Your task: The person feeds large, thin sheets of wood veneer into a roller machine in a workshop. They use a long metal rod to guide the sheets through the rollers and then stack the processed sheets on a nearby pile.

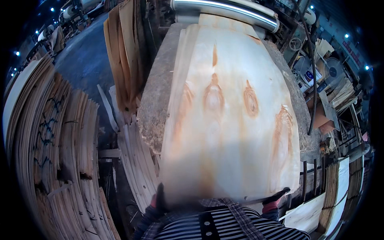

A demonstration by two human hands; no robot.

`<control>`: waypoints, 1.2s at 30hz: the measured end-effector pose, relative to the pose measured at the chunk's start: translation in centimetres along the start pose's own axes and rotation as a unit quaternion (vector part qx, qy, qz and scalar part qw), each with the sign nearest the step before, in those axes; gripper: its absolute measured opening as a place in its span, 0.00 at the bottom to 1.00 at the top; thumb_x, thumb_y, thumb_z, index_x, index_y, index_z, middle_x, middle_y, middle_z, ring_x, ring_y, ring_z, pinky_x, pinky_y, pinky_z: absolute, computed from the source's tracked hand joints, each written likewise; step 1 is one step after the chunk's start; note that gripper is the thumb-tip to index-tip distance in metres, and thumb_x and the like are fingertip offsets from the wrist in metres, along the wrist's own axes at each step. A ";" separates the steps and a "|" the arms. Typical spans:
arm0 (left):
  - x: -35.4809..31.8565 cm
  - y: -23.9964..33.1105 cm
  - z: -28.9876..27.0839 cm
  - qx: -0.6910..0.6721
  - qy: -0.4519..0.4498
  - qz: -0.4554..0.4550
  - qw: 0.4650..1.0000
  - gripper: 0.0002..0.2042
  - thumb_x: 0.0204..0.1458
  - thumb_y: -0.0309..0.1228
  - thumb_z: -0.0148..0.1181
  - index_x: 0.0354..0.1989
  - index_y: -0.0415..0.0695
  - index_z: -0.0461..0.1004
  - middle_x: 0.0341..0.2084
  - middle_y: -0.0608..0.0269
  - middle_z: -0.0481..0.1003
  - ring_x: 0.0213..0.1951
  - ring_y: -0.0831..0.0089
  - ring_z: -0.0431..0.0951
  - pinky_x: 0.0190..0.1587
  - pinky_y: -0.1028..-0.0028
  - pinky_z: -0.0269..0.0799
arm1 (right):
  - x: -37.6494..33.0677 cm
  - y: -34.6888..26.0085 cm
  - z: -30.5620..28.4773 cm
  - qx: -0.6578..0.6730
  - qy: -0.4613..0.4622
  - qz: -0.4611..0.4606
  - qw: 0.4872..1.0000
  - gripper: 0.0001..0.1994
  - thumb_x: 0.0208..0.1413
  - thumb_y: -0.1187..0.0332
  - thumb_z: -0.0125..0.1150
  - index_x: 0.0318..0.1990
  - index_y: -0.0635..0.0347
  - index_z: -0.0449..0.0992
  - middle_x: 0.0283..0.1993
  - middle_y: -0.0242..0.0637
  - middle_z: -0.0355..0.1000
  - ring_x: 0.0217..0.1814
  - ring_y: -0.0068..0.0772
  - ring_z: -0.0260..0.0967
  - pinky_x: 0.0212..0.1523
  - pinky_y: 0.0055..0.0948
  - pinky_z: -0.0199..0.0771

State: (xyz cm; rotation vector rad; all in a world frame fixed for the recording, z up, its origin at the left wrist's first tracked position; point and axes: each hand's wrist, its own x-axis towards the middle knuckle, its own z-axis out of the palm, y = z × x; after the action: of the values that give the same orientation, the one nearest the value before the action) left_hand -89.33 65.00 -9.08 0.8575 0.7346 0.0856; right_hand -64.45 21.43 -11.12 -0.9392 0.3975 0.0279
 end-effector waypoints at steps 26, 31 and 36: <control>11.1 22.0 10.6 0.294 0.009 0.210 0.932 0.13 0.46 0.27 0.54 0.39 0.34 0.69 0.33 0.57 0.72 0.33 0.70 0.74 0.34 0.77 0.70 | 2.0 0.5 21.0 -0.479 0.225 -0.297 0.795 0.38 0.48 0.58 0.55 0.60 0.62 0.41 0.62 0.46 0.39 0.63 0.37 0.40 0.60 0.35 0.41; 6.8 28.6 15.4 0.090 -0.111 0.255 0.956 0.15 0.45 0.31 0.56 0.37 0.31 0.68 0.27 0.58 0.72 0.27 0.71 0.75 0.28 0.79 0.71 | -1.4 1.8 23.8 -0.719 -0.191 -0.514 0.426 0.36 0.37 0.70 0.62 0.55 0.64 0.50 0.57 0.52 0.50 0.60 0.51 0.46 0.58 0.42 0.46; 2.8 25.4 8.9 0.102 -0.035 0.280 0.954 0.13 0.41 0.25 0.53 0.36 0.31 0.69 0.26 0.58 0.73 0.30 0.74 0.72 0.33 0.79 0.66 | -4.7 -2.1 25.6 -0.635 -0.092 -0.594 0.485 0.20 0.45 0.61 0.54 0.42 0.67 0.68 0.46 0.47 0.65 0.49 0.48 0.60 0.51 0.40 0.58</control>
State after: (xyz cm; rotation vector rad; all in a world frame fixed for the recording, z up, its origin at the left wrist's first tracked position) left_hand -76.27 77.08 11.31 1.2450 0.4197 0.4904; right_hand -60.17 41.10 5.57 -2.5219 -0.7503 -0.9964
